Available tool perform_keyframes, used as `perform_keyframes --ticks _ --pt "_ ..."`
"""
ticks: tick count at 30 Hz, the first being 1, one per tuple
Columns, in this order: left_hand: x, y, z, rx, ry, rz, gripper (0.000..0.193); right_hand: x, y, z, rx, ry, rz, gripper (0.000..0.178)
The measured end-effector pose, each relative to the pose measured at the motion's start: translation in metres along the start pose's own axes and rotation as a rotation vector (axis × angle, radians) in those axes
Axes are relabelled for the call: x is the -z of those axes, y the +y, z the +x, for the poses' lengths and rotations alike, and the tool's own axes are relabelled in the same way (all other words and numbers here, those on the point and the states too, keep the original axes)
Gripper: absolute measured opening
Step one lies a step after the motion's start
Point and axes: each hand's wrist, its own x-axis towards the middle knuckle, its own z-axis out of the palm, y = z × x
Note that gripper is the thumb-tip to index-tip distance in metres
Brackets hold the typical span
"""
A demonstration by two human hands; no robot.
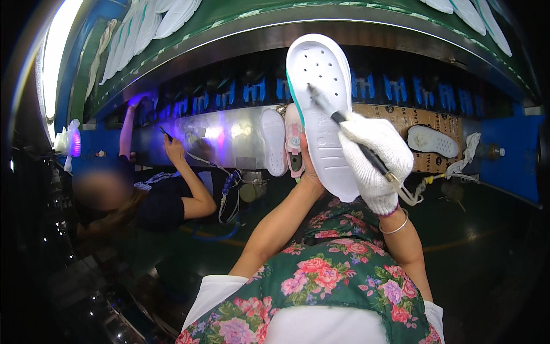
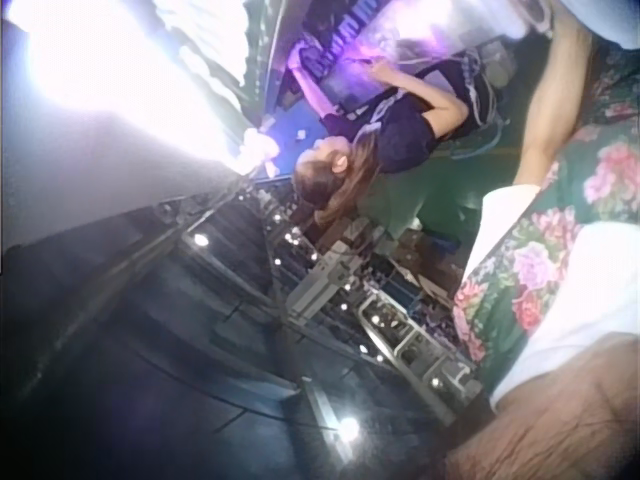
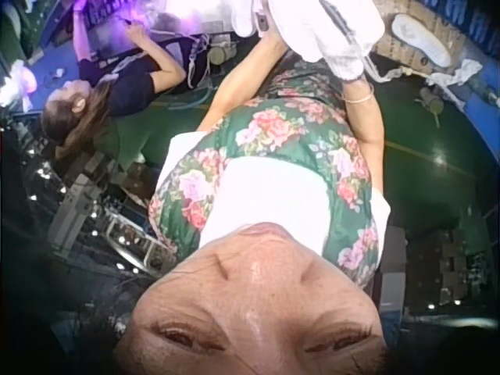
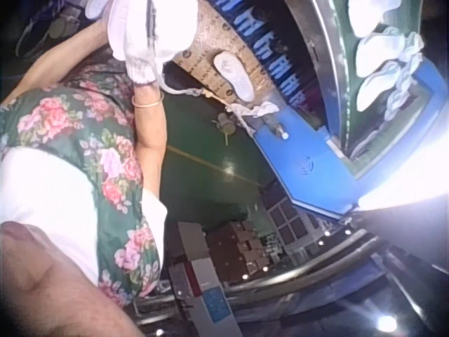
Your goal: The person applies a liquid substance to the bottom of shoe soles using a brush, handling them one at a time and placing them back on a conveyor belt.
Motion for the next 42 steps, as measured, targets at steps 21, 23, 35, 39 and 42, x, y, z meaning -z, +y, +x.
perform_keyframes --ticks 21,23,35,39,42 --pt "0.012 0.035 0.037 0.060 -0.321 -0.357 0.132 0.008 0.001 -0.010 0.108 -0.299 0.048 0.028" --pt "0.006 0.036 0.041 0.094 -0.593 -0.392 0.130 -0.001 -0.002 -0.027 0.226 -0.363 0.036 0.032" --pt "0.018 0.067 0.046 0.336 -0.539 -0.272 0.125 0.005 0.003 -0.037 0.079 -0.565 0.336 0.025" --pt "0.007 0.080 0.055 0.385 -0.613 -0.176 0.125 0.007 0.021 -0.037 -0.025 -0.399 0.222 0.024" --pt "0.006 0.086 0.070 0.378 -0.730 -0.194 0.121 0.005 0.006 -0.054 0.206 -0.530 0.108 0.033"
